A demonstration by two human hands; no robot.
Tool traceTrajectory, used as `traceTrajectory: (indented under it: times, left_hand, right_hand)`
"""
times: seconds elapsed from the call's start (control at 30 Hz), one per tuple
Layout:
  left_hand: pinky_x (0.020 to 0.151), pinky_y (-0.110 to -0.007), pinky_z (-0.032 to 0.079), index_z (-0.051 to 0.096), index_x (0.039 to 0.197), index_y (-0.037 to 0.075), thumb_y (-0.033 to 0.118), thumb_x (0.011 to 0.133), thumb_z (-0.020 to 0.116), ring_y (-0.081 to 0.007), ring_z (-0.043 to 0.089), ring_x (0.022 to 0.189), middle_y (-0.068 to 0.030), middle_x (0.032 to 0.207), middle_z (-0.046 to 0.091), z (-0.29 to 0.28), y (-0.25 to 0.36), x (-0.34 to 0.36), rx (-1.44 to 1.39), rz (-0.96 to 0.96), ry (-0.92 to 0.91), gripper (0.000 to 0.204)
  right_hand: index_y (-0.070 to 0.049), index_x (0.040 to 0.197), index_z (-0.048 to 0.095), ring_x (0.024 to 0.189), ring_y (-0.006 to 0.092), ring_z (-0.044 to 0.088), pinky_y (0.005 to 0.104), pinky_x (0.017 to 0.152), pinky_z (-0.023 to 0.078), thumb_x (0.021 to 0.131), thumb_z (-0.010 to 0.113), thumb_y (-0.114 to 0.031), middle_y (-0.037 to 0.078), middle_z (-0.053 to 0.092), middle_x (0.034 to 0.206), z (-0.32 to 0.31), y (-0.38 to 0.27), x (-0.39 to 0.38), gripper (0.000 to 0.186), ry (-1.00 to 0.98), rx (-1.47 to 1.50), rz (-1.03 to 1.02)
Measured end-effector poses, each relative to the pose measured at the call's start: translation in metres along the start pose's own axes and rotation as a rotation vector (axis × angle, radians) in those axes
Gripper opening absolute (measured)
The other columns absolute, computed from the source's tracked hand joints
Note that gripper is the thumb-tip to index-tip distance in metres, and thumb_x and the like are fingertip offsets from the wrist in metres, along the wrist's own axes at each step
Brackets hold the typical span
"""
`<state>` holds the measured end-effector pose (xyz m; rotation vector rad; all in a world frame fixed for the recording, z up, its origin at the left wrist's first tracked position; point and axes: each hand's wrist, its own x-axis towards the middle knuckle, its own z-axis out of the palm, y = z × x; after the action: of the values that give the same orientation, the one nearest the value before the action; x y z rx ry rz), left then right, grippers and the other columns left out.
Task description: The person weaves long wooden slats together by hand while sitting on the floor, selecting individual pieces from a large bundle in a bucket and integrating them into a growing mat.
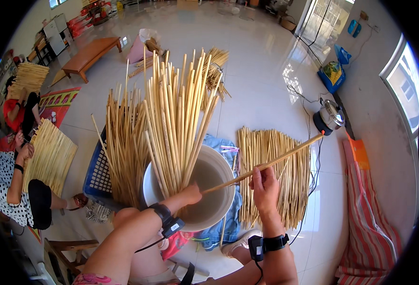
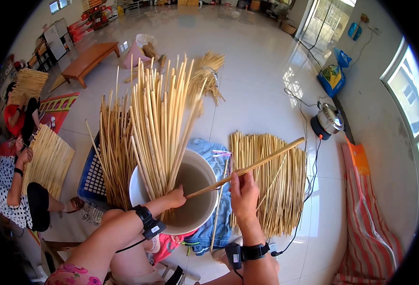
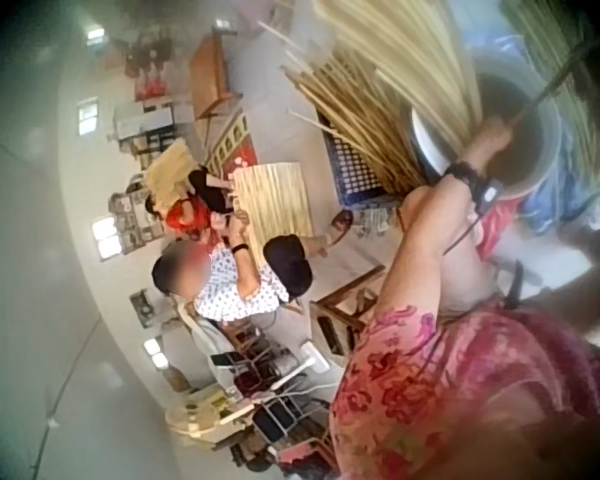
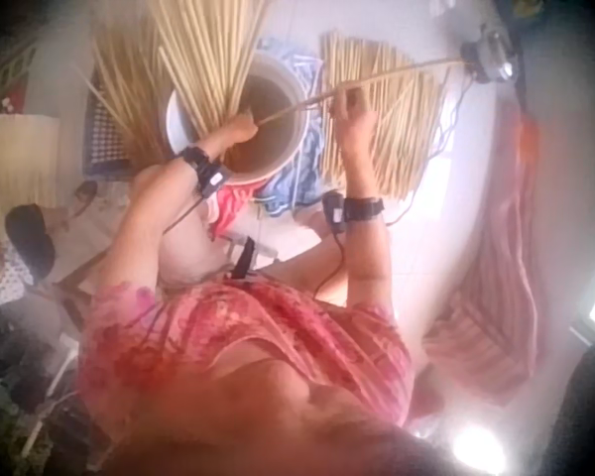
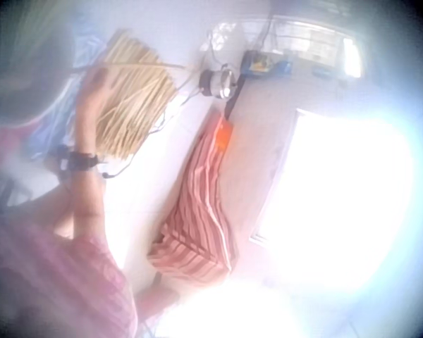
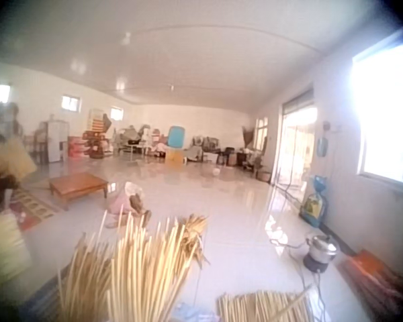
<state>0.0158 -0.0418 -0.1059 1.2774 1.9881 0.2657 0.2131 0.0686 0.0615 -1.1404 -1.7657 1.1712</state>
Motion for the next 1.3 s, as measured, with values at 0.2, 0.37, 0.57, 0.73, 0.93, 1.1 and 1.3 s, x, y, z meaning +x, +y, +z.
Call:
traceTrajectory:
  times: [0.2,0.37,0.57,0.73,0.93,1.1,1.3]
  left_hand:
    - [0.095,-0.038,0.042,0.006,0.137,-0.020,0.013,0.081,0.043,-0.0425,0.059,0.102,-0.0378,0.110,0.055,0.017,-0.030,0.025,-0.067,-0.302,-0.064,0.074]
    - [0.098,-0.055,0.036,0.067,0.097,-0.005,0.010,0.083,0.043,-0.0398,0.062,0.093,-0.0244,0.098,0.065,0.016,-0.007,0.028,0.611,0.119,-0.196,0.031]
    - [0.101,-0.062,0.029,0.071,0.094,0.002,0.011,0.084,0.044,-0.0364,0.063,0.096,-0.0180,0.100,0.067,0.040,-0.031,0.046,0.765,0.160,-0.153,0.030]
    - [0.098,-0.046,0.038,0.070,0.098,0.004,0.012,0.084,0.047,-0.0319,0.061,0.101,-0.0181,0.103,0.066,0.023,-0.024,0.035,0.467,0.115,-0.191,0.028]
    - [0.092,-0.031,0.043,0.060,0.116,0.003,0.021,0.096,0.045,-0.0172,0.056,0.105,-0.0116,0.114,0.062,0.024,-0.027,0.016,-0.700,0.150,-0.155,0.031]
    - [0.092,-0.027,0.040,0.055,0.121,0.004,0.026,0.100,0.042,-0.0131,0.052,0.111,-0.0062,0.117,0.059,-0.030,0.035,-0.010,-0.875,0.328,-0.344,0.033]
    - [0.083,-0.025,0.043,0.056,0.110,0.002,0.022,0.100,0.043,-0.0114,0.057,0.091,-0.0032,0.093,0.063,-0.031,0.048,-0.033,-0.465,0.462,-0.158,0.026]
  right_hand:
    - [0.002,0.096,0.057,0.060,0.0150,0.060,0.0285,0.058,0.048,0.092,0.057,-0.011,0.011,0.062,0.070,0.013,0.002,0.001,0.014,-0.021,-0.007,-0.069]
    - [0.003,0.094,0.057,0.061,0.0173,0.062,0.0296,0.058,0.048,0.090,0.058,-0.009,0.013,0.062,0.068,0.007,0.008,-0.004,0.013,-0.005,-0.111,-0.069]
    - [0.002,0.096,0.058,0.057,0.0101,0.057,0.0246,0.054,0.046,0.087,0.058,-0.006,0.007,0.061,0.065,0.016,0.018,-0.007,0.011,-0.123,-0.156,-0.032]
    - [0.000,0.096,0.061,0.056,0.0148,0.060,0.0281,0.055,0.047,0.085,0.061,-0.010,0.010,0.061,0.064,0.025,0.008,-0.011,0.015,-0.269,-0.265,0.011]
    - [0.002,0.096,0.061,0.069,0.0322,0.064,0.0382,0.062,0.050,0.088,0.058,-0.020,0.019,0.063,0.072,0.040,0.031,-0.011,0.023,-0.400,-0.274,0.054]
    - [0.004,0.093,0.060,0.064,0.0315,0.064,0.0377,0.059,0.049,0.091,0.056,-0.023,0.019,0.062,0.068,0.035,0.033,-0.002,0.027,-0.318,-0.115,0.104]
    - [0.003,0.093,0.061,0.052,0.0057,0.050,0.0210,0.047,0.041,0.094,0.056,-0.021,0.002,0.057,0.065,0.027,0.025,0.011,0.024,-0.209,-0.074,0.087]
